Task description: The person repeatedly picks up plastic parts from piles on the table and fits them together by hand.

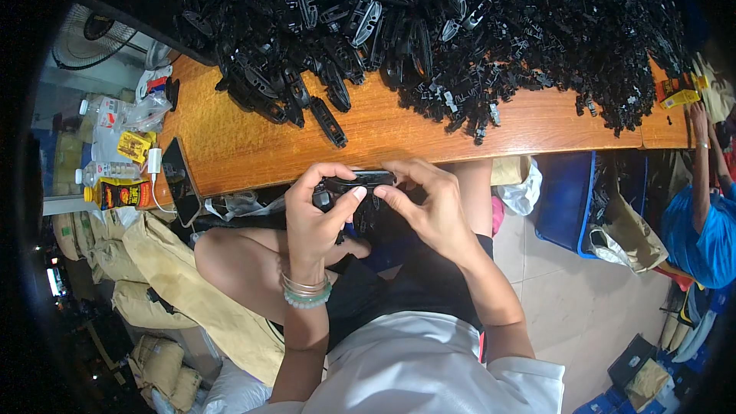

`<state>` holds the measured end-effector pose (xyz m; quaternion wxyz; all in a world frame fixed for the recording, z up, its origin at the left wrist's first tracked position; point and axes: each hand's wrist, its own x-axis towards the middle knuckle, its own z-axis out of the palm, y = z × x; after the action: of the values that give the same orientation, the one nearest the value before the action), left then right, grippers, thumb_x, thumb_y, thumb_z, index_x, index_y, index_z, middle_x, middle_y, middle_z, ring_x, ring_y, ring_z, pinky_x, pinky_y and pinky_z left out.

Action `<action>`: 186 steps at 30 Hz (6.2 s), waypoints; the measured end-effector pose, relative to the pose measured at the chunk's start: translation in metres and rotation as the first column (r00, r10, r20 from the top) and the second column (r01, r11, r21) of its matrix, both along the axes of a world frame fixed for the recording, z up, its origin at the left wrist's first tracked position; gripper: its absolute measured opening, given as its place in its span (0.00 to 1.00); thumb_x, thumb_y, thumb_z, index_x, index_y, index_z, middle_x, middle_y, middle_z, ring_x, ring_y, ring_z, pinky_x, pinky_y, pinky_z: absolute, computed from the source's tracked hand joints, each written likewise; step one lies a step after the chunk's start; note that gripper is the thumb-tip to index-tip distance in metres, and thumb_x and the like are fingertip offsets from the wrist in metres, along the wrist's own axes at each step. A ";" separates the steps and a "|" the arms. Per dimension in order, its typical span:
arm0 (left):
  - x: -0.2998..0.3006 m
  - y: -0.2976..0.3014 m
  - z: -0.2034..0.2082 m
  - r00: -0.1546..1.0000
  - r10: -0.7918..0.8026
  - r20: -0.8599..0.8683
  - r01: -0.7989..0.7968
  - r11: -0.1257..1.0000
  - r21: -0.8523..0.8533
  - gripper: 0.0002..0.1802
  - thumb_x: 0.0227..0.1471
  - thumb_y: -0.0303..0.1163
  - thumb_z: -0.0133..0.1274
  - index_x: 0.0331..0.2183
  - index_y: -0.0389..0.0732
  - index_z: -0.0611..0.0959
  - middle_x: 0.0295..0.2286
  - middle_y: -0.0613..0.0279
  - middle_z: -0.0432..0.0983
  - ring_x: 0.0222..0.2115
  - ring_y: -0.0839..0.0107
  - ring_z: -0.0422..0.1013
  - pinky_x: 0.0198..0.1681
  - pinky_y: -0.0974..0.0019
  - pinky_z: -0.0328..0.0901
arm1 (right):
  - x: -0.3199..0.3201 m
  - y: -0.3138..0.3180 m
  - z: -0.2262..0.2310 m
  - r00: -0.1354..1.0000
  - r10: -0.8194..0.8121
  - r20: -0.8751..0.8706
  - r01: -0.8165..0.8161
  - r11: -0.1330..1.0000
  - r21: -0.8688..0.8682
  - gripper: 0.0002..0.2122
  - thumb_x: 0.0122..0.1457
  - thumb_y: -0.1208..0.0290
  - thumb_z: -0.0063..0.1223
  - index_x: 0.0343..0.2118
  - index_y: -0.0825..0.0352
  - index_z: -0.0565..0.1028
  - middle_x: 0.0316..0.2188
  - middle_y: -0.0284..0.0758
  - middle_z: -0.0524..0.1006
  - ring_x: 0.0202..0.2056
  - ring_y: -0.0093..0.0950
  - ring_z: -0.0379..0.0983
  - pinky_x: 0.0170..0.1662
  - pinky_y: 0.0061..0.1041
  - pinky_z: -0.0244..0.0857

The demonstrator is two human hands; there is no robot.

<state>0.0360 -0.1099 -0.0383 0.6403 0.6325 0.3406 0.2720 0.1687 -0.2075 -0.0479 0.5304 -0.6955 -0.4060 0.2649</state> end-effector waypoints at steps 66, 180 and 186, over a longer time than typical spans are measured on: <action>0.006 0.001 -0.009 0.972 -0.063 0.226 0.113 0.969 -0.218 0.17 0.46 0.17 0.54 0.41 0.27 0.71 0.29 0.52 0.76 0.30 0.69 0.76 0.34 0.73 0.72 | -0.004 0.012 -0.004 0.990 -0.056 -0.126 0.090 0.953 0.288 0.03 0.50 0.81 0.54 0.28 0.73 0.75 0.30 0.39 0.76 0.32 0.26 0.73 0.36 0.21 0.65; 0.172 0.136 -0.019 0.936 0.333 -0.119 0.048 0.214 0.976 0.34 0.41 0.63 0.51 0.46 0.53 0.76 0.52 0.48 0.60 0.56 0.45 0.46 0.56 0.35 0.38 | 0.060 0.056 -0.032 0.587 -0.346 0.732 0.321 0.929 0.182 0.21 0.42 0.69 0.62 0.42 0.64 0.71 0.44 0.39 0.66 0.47 0.39 0.58 0.48 0.39 0.53; 0.156 0.122 -0.028 0.970 0.202 -0.135 0.070 0.297 0.952 0.25 0.42 0.51 0.55 0.39 0.44 0.79 0.45 0.51 0.68 0.54 0.48 0.51 0.56 0.39 0.42 | 0.055 0.054 -0.026 0.613 -0.325 0.720 0.288 0.941 0.180 0.19 0.40 0.67 0.64 0.36 0.64 0.71 0.41 0.38 0.66 0.46 0.38 0.60 0.45 0.37 0.53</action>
<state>0.1924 0.0117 -0.0661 0.0857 0.9000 0.2107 0.3719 0.2234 -0.1538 -0.0742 0.3730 -0.7888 -0.4668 -0.1441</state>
